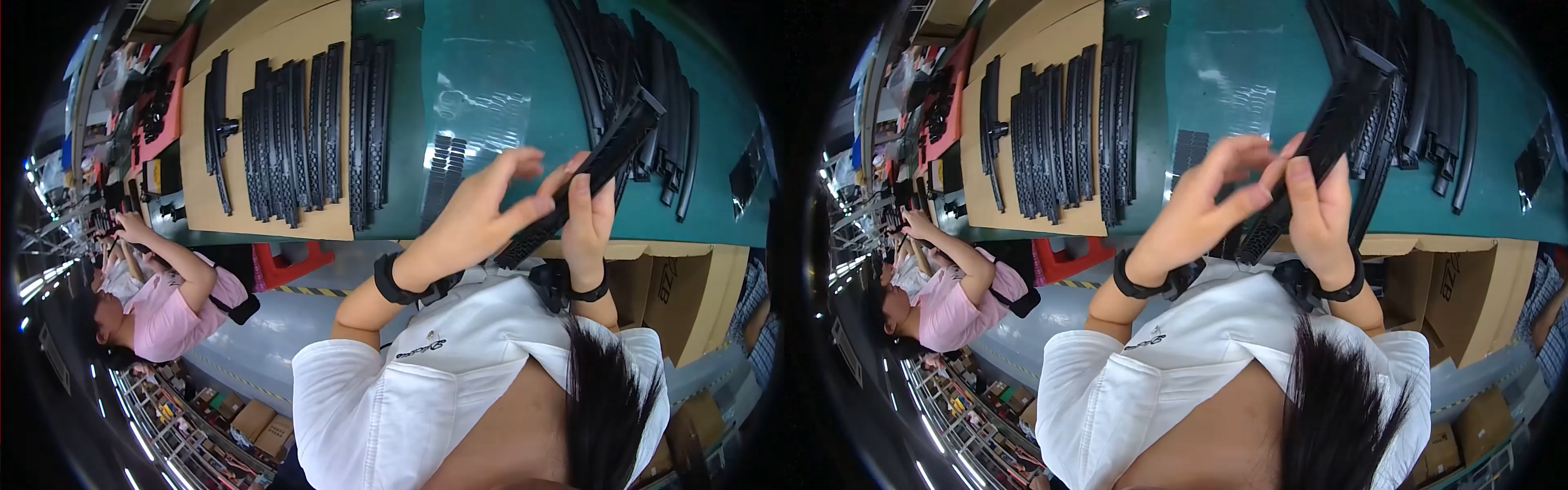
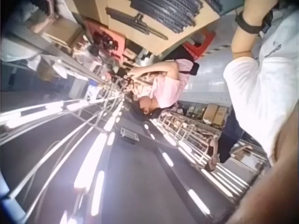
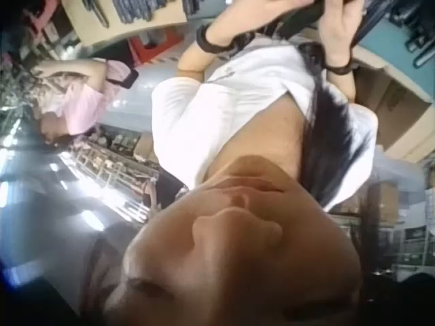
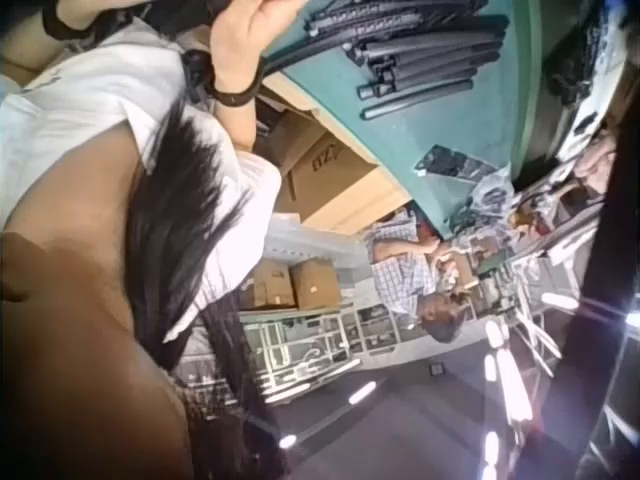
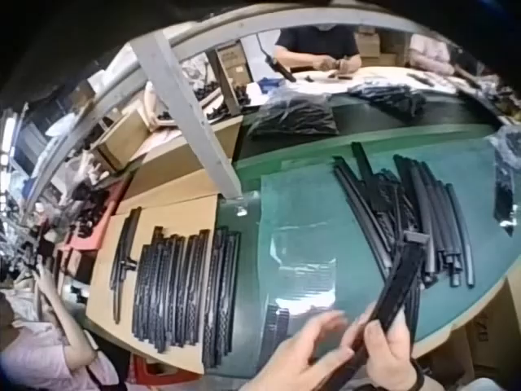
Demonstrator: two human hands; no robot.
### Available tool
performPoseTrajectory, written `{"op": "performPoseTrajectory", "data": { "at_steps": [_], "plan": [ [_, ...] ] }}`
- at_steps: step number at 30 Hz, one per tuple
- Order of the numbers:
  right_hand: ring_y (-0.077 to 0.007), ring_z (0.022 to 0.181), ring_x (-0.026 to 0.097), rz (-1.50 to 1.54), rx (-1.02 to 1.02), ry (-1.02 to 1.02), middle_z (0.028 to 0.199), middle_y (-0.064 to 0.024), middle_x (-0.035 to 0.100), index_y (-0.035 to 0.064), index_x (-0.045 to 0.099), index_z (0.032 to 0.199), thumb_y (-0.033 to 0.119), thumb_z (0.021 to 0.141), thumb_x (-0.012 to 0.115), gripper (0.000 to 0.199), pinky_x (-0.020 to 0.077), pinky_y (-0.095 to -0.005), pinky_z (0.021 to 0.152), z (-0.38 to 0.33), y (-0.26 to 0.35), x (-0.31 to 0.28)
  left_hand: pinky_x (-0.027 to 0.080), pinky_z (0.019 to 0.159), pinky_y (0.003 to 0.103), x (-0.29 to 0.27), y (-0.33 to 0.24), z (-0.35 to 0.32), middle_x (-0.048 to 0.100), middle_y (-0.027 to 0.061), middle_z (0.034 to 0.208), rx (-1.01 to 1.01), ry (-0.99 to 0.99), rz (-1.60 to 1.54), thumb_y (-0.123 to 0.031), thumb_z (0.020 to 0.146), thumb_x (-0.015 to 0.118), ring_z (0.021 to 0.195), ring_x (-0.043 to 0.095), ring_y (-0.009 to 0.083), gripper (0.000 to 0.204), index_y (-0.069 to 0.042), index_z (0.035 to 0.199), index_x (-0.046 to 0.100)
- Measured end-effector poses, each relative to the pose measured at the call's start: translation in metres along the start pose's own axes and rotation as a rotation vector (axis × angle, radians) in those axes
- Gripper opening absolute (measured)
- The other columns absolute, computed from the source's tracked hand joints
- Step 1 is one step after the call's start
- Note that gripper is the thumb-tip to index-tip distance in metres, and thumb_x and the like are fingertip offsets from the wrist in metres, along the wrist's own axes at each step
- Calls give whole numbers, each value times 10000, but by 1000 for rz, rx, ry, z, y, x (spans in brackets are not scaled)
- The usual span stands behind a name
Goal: The person assembles wiper blades by hand, picking up a blade and a small plastic clip, fitting the clip into the blade, and then setting the completed blade onto a stack.
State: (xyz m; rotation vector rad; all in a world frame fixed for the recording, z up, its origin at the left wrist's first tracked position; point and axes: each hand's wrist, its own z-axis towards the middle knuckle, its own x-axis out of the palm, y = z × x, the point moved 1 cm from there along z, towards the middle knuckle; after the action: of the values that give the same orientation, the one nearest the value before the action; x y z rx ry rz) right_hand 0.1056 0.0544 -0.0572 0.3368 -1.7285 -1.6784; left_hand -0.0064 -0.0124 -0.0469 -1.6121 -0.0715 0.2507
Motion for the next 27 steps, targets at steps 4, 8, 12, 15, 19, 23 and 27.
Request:
{"op": "performPoseTrajectory", "data": {
  "at_steps": [4,8,12,15,19,23,27],
  "plan": [
    [-89,579,445,-30,-93,0,847,-84,509,2,321,1062,87,841,408,252,386,-207,547,8,-9,-5,420,662,255,0,2,-17,544,61,848,-91,8,151,-94,814,469,726,527,137,272,-1,1065,417],
    [-83,593,447,-9,154,56,868,-78,515,16,273,1166,81,831,427,374,388,-204,563,8,0,5,420,590,236,-19,1,-28,534,62,767,-212,-132,101,-73,816,457,637,511,129,234,-1,1039,454],
    [-78,622,447,-106,201,190,933,-111,512,29,203,1243,101,826,408,470,380,-188,579,9,4,0,415,590,248,-53,10,-36,527,109,739,-254,-469,199,-53,826,419,625,513,156,241,-18,1056,483],
    [-78,615,439,-232,163,228,913,-104,517,33,217,1238,62,802,416,480,375,-187,598,8,6,-2,423,624,284,-91,39,-41,531,135,783,40,-730,872,-48,828,402,652,517,210,279,-44,1097,475],
    [-76,614,435,-272,190,210,909,-92,517,32,254,1224,33,782,417,470,372,-184,595,6,8,-10,406,731,318,-115,48,-50,505,166,985,-446,-724,1045,-20,815,404,830,503,257,298,-55,1101,483],
    [-69,618,431,-395,137,165,916,-81,520,23,346,1172,42,781,434,402,366,-181,593,5,16,-21,315,875,404,-124,58,-49,370,169,1202,-274,-636,1260,-107,827,410,1066,388,293,338,-80,1163,430],
    [-62,620,426,-550,105,88,926,-59,528,18,434,1094,46,778,448,317,362,-177,587,8,29,-43,195,927,513,-114,66,-42,273,157,1276,-276,-415,1313,-269,828,425,1187,218,333,451,-57,1217,342]
  ]
}}
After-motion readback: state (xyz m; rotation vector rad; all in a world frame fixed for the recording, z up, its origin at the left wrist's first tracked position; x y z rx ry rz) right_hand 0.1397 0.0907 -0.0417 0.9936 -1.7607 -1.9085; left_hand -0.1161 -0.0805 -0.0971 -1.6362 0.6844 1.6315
